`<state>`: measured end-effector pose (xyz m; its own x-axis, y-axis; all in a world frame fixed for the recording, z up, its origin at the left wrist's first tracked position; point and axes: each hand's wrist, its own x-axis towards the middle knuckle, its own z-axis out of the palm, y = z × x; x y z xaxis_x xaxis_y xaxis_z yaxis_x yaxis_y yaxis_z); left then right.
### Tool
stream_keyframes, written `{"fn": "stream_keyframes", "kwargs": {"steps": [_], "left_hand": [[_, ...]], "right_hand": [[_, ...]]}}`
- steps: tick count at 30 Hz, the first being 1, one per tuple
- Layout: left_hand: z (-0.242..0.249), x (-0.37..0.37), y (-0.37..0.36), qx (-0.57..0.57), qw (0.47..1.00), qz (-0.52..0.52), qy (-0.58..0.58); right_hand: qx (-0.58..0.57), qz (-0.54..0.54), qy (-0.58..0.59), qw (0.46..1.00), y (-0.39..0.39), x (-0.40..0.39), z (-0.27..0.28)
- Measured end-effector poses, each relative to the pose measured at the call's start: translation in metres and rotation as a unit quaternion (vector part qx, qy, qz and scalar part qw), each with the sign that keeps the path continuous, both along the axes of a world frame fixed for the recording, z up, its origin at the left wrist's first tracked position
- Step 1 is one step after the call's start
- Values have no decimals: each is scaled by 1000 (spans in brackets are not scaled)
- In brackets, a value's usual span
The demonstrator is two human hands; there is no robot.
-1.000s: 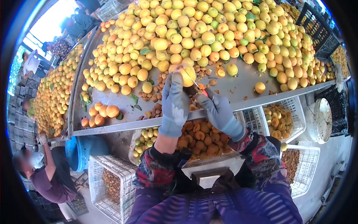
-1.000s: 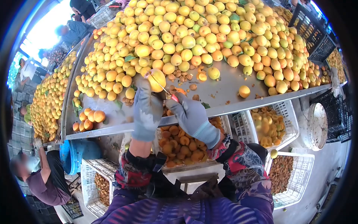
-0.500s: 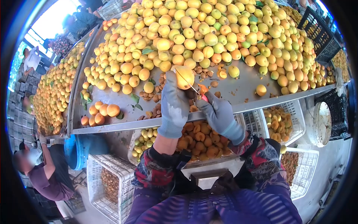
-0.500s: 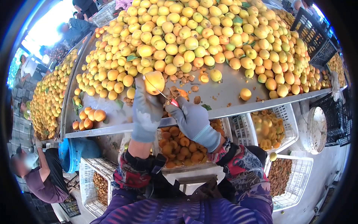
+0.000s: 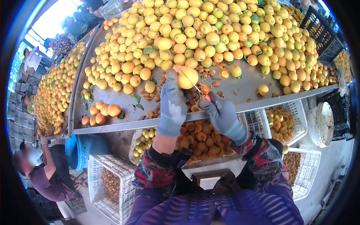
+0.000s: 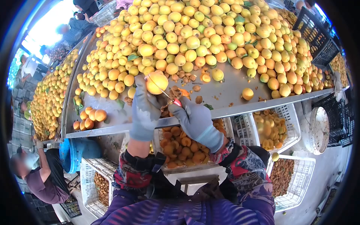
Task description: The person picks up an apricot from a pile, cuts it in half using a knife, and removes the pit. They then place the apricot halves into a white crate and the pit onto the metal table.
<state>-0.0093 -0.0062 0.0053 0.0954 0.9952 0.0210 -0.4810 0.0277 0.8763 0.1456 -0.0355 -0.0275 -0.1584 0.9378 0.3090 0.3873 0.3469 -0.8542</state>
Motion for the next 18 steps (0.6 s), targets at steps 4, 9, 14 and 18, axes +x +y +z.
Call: {"fn": "stream_keyframes", "kwargs": {"steps": [4,9,14,18], "left_hand": [[-9,17,4,132,978,124,107],[-5,4,4,7,998,64,17],[-26,5,15,-42,998,40,14],[-6,24,4,46,986,162,12]], "right_hand": [[-12,-9,21,1000,0,-1,0],[-14,5,-8,1000,-1,-1,0],[-23,0,-7,1000,-1,0,0],[-7,-9,-55,998,-2,1,3]]}}
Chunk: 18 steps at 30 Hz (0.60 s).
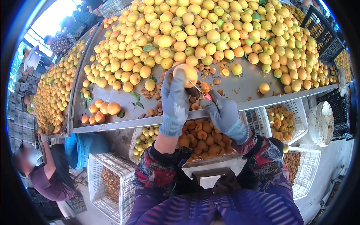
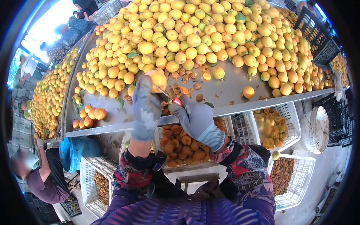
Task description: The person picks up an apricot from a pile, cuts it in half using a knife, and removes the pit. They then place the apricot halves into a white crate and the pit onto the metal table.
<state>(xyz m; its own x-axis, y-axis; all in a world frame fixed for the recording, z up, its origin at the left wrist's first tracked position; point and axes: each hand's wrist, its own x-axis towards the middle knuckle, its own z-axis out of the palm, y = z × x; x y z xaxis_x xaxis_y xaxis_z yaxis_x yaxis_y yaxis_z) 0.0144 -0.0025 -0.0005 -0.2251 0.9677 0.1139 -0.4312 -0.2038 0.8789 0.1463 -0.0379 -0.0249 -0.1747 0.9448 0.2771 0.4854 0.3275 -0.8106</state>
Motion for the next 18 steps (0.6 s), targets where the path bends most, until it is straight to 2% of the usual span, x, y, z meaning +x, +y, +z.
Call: {"fn": "stream_keyframes", "kwargs": {"steps": [1,2,4,8,9,10,11,12,13,15,16,17,18], "left_hand": [[6,-4,-4,-51,998,-39,4],[6,-8,-3,-51,998,-37,3],[4,-15,-1,-106,983,-132,-77],[5,-24,5,-136,981,-91,-104],[8,-25,5,-140,985,-58,-82],[8,-24,4,-145,987,-26,-60],[4,-23,2,-148,987,-27,-62],[-2,-21,-1,-103,992,-67,15],[-7,-18,-5,-58,988,-108,91],[0,-3,-18,-74,979,-131,137],[-5,11,-20,3,981,-75,180],[-10,19,-23,79,972,-18,219],[-11,12,-23,54,969,-71,230]], "right_hand": [[15,3,-6,1000,-1,0,1],[30,5,-12,999,-1,-1,2],[32,14,1,999,1,0,0],[16,72,31,997,1,12,2],[14,75,29,997,1,13,3],[-70,63,176,980,1,14,3],[-152,47,318,935,1,17,5],[-190,93,351,912,5,25,12],[-191,87,352,912,8,23,15],[-34,61,328,942,14,10,21],[10,55,232,971,18,10,15],[7,50,231,972,18,12,14],[-25,55,230,971,17,13,14]]}}
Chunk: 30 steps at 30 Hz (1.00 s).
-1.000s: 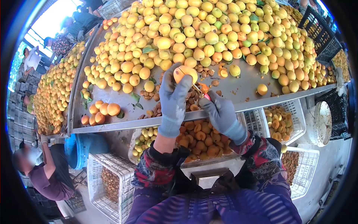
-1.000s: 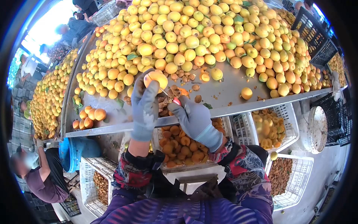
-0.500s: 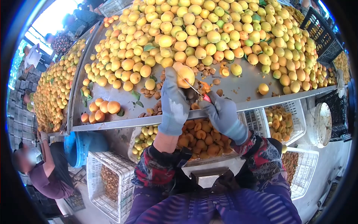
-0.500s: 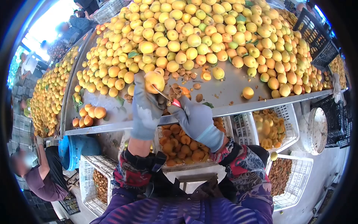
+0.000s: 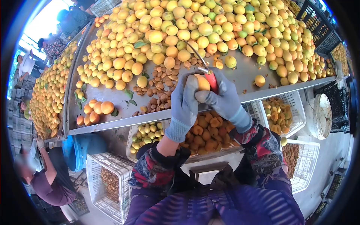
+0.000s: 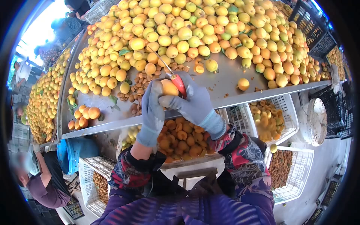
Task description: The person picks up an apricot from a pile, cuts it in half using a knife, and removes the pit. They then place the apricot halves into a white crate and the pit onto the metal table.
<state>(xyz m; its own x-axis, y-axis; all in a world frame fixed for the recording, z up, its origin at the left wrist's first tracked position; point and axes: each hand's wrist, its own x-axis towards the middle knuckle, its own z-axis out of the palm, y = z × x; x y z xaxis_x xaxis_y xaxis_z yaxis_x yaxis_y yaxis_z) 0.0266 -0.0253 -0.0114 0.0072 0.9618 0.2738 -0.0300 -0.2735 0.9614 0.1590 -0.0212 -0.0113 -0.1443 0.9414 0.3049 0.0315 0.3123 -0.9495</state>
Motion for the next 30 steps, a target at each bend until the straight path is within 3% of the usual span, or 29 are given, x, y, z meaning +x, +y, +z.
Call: {"fn": "stream_keyframes", "kwargs": {"steps": [3,4,5,7,8,9,10,11,12,13,14,15,17,18,19,21,23,25,26,27,28,29,30], "left_hand": [[-11,4,-4,-100,992,41,-72],[-21,-2,-5,-50,998,39,16],[-28,-4,-5,-52,998,39,16],[-37,-6,-5,90,959,99,251],[-20,-6,-8,89,959,99,252],[12,-4,-12,-137,988,25,71],[29,-3,-14,-352,927,-51,-118],[27,-2,-11,-353,926,-50,-120],[23,0,-5,-391,884,-48,-252],[20,0,-1,-419,824,-45,-378],[10,-5,1,-419,824,-44,-378],[-4,-16,5,-399,826,-118,-380],[-22,-31,9,-352,816,-263,-375],[17,-5,-2,-388,855,-54,-340],[10,-12,-1,-386,855,-54,-341],[-9,-27,3,-326,878,-204,-285],[-5,-22,-2,-284,900,-194,-266],[3,-16,-6,-243,920,-186,-246],[6,-13,-7,-233,918,-206,-247],[7,-9,-8,-224,915,-228,-247],[6,-7,-10,-227,913,-233,-247],[4,-6,-13,-178,933,-252,-186],[3,-4,-15,-129,946,-270,-123]], "right_hand": [[-22,8,15,1000,-3,0,-5],[-8,-8,-65,998,-8,1,0],[6,-25,-143,989,-11,2,3],[29,-21,-156,987,-12,5,5],[54,-18,-171,984,-12,7,6],[53,-18,-171,984,-12,10,7],[133,-5,-190,973,-10,12,8],[212,9,-209,955,-11,14,8],[211,12,-210,955,-13,14,2],[92,72,-73,990,-16,13,-8],[-29,129,66,989,-17,12,-14],[-29,129,66,989,-18,20,-4],[-185,195,62,961,-19,46,22],[-203,180,46,962,-20,50,14],[-201,180,45,962,-19,55,5],[-110,198,85,970,-19,63,-12],[-137,145,77,977,-18,57,-11],[-167,-6,111,980,-19,51,6],[-157,-53,184,969,-20,40,13],[-157,-59,184,968,-19,34,16],[-113,-46,261,958,-17,31,18],[-68,-32,335,939,-15,29,20],[-45,-8,336,941,-15,28,25]]}}
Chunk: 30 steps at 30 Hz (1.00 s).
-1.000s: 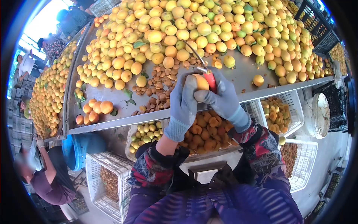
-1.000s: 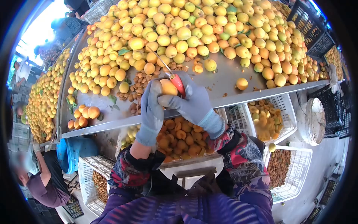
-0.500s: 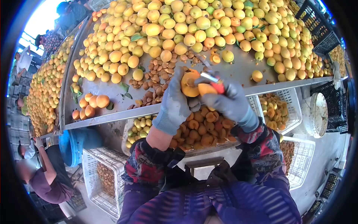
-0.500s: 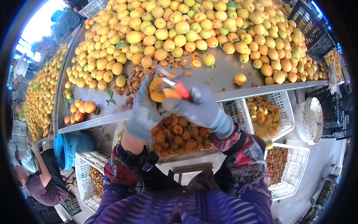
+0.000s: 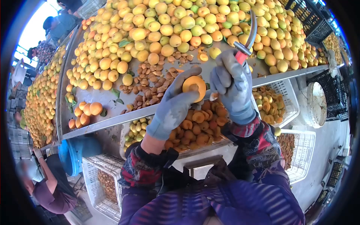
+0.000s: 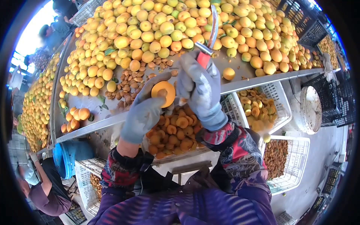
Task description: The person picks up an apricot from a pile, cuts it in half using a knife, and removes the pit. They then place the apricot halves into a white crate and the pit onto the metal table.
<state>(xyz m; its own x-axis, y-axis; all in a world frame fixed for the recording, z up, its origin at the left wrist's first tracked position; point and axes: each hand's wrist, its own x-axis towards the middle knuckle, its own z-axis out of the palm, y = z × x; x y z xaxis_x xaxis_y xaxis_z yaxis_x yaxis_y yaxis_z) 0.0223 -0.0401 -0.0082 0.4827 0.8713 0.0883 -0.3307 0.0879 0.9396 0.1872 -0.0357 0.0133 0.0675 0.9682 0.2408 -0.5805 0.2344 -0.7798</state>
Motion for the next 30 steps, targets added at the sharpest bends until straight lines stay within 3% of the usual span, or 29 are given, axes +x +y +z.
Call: {"fn": "stream_keyframes", "kwargs": {"steps": [5,7,13,17,20,22,25,30], "left_hand": [[5,12,-2,-34,998,-37,39],[8,12,-4,38,995,-11,91],[1,20,-14,-78,997,18,-24],[-4,24,-11,-24,998,49,15],[-5,27,-12,-39,997,58,-13],[-6,30,-11,85,987,112,71],[-9,30,-9,164,976,118,80],[-11,28,-5,196,966,116,123]], "right_hand": [[47,-49,14,998,5,-10,9],[60,-77,12,995,4,-10,11],[67,-140,-36,987,0,-24,11],[83,-133,-54,986,2,-29,6],[0,-102,22,994,8,-26,11],[-26,-94,55,994,13,-20,8],[-89,-102,135,982,19,-20,8],[-131,-96,146,976,22,-17,-5]]}}
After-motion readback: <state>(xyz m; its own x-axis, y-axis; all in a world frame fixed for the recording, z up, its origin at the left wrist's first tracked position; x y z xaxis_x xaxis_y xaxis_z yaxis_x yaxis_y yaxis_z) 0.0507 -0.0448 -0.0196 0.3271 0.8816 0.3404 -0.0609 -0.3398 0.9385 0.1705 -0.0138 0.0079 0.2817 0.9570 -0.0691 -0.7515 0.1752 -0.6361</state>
